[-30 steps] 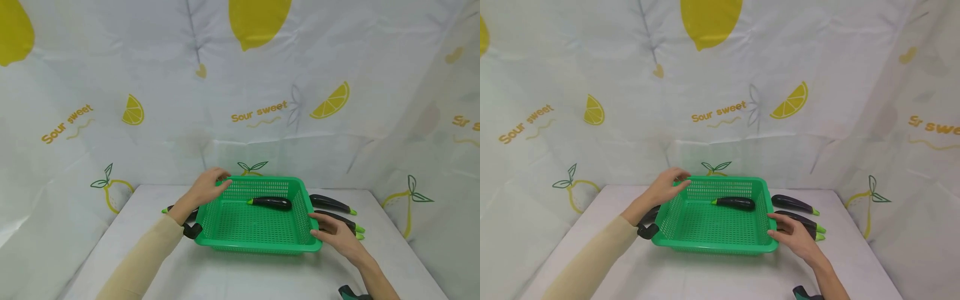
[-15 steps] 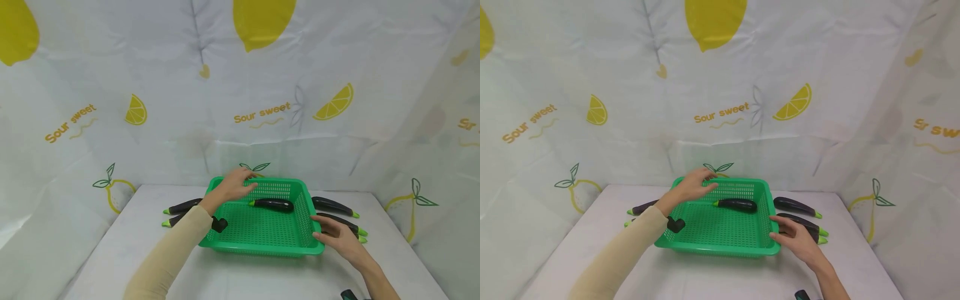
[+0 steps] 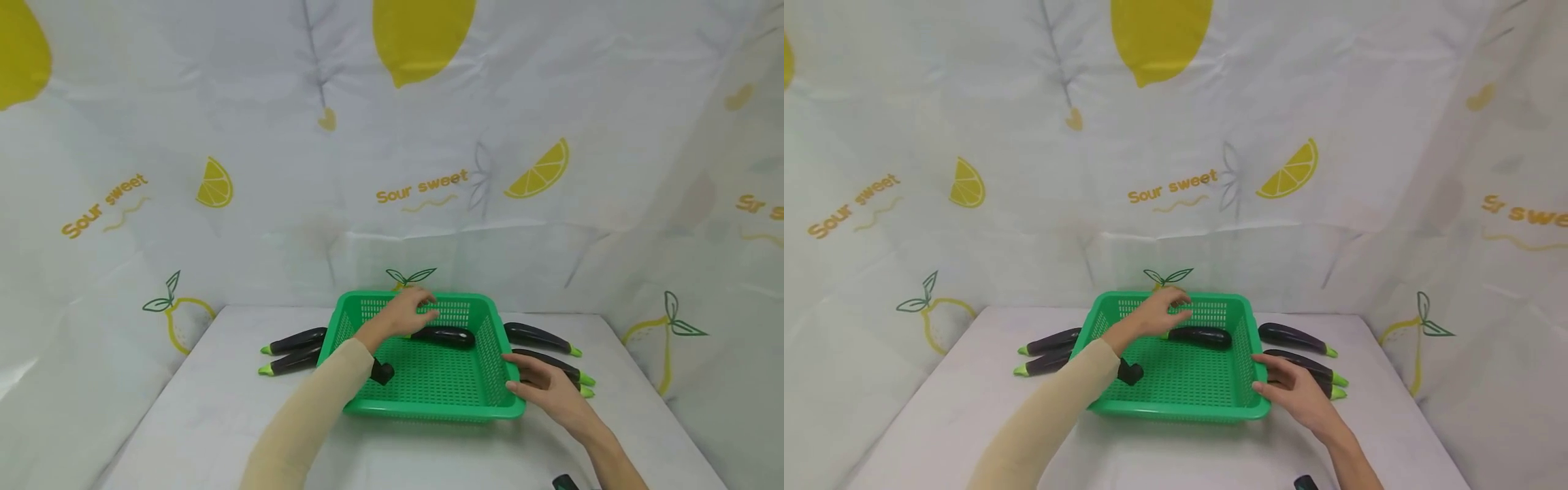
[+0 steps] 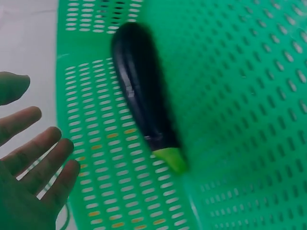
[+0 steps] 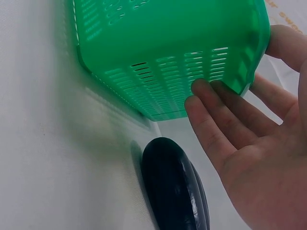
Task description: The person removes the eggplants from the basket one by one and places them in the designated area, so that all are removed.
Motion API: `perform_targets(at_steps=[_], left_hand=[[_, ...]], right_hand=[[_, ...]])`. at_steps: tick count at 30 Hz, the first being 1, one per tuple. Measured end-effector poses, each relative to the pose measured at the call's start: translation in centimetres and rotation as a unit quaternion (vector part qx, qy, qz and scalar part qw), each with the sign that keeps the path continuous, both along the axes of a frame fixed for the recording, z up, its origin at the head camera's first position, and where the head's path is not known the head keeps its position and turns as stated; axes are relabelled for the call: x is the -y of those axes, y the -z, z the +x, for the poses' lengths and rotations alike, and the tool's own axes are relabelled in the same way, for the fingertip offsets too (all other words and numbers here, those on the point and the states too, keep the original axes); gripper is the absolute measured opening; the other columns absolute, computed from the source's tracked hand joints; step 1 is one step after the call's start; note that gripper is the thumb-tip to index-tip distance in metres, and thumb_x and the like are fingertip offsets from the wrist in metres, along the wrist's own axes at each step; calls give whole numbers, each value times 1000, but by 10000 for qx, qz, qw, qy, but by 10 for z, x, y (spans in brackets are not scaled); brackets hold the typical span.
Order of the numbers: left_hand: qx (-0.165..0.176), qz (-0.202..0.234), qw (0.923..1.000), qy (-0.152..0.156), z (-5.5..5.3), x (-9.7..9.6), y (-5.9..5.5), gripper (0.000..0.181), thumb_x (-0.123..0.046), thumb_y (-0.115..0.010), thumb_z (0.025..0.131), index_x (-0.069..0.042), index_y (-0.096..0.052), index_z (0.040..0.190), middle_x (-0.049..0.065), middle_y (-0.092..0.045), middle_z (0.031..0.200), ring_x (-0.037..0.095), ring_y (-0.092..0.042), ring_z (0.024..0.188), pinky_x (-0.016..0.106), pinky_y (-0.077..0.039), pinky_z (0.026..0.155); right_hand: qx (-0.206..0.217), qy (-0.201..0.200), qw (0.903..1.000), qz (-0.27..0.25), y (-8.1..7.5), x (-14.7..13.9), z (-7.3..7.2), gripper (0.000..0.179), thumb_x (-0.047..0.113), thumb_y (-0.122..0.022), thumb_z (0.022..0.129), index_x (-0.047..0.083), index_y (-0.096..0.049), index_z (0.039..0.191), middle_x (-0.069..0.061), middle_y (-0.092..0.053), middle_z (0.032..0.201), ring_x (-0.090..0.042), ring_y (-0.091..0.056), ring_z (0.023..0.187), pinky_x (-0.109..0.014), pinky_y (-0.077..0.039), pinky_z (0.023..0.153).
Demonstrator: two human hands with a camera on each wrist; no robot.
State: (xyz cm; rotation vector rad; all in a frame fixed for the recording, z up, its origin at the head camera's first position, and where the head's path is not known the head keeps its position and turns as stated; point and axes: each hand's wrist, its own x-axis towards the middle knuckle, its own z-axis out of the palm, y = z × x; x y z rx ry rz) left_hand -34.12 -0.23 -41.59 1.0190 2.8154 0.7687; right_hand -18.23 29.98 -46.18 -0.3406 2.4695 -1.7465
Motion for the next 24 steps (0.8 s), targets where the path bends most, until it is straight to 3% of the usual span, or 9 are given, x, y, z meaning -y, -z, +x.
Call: perform_targets(at_steps=[7, 14, 24], left_hand=[[330, -242, 9991, 141, -3, -9, 18, 46, -42, -53, 106, -17, -54, 145, 5, -55, 138, 21, -55, 126, 41, -48, 101], [286, -603, 9977, 101, -8, -17, 30, 45, -42, -52, 106, -20, -54, 145, 4, -55, 143, 21, -54, 129, 41, -47, 103], [567, -1096, 9923, 99, -8, -28, 44, 48, -44, -54, 104, -20, -54, 146, 6, -54, 144, 23, -53, 130, 40, -47, 104]], right_hand=[[64, 102, 9999, -13, 0, 1, 0, 58, 20, -69, 98, 2, -47, 149, -25, -57, 138, -6, -63, 111, -27, -55, 87], [36, 44, 9999, -106, -2, 2, 0, 58, 18, -69, 99, 0, -46, 149, -25, -59, 134, -8, -64, 109, -27, -55, 85], [-30, 12, 9999, -102, 1, 2, 1, 57, 17, -68, 99, 0, -47, 149, -24, -59, 133, -10, -65, 108, -27, -55, 85]])
